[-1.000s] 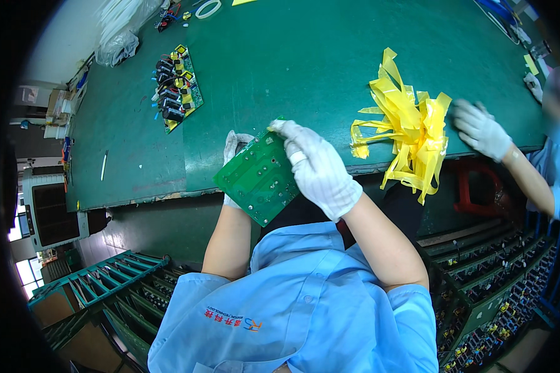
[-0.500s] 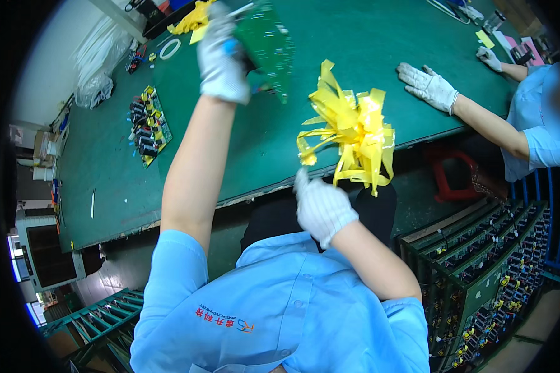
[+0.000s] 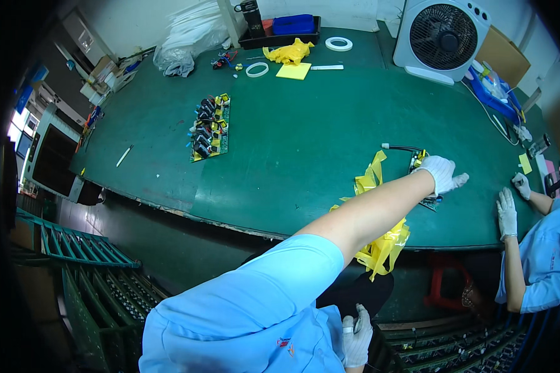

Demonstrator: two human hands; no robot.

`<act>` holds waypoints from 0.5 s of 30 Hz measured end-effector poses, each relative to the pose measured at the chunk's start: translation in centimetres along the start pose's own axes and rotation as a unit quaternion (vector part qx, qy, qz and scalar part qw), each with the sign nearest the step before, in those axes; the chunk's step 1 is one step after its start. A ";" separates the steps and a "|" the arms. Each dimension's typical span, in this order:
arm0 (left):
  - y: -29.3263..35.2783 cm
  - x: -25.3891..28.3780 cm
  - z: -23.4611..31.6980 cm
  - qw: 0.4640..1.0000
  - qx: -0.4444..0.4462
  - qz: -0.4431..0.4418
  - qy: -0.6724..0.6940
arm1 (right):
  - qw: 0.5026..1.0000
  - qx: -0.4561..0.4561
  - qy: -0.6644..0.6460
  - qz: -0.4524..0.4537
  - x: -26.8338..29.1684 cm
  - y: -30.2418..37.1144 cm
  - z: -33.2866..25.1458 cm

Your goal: The person applies sealant to electronic components on circuit boards using a sealant applicator, then applies yellow insulation strips to the same components.

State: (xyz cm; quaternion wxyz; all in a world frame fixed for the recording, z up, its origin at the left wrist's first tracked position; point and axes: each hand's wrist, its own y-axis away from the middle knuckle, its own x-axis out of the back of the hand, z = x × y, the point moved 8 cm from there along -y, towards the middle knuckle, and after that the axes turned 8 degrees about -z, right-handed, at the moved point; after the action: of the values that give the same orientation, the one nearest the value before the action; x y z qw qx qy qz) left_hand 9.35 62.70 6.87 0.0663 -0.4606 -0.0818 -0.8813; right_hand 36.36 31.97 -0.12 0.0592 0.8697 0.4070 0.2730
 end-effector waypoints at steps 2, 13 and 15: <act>0.3 0.4 0.9 0.999 -0.035 -0.002 -0.004 | 1.000 0.002 -0.020 0.001 -0.2 -0.5 -0.6; 26.2 21.8 -27.3 0.929 0.261 0.149 -0.215 | 0.991 0.088 -0.090 0.040 -4.8 -4.0 -0.7; 34.3 23.8 -35.0 0.905 0.351 0.149 -0.191 | 0.990 0.075 -0.116 -0.033 -6.5 -4.4 -1.1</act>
State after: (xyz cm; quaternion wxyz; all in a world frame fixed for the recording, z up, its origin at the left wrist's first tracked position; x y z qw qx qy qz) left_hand -25.56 20.99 9.59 0.3375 -0.5741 -0.3268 -0.6706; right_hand 29.41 29.98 -3.40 0.0490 0.8835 0.4452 0.1370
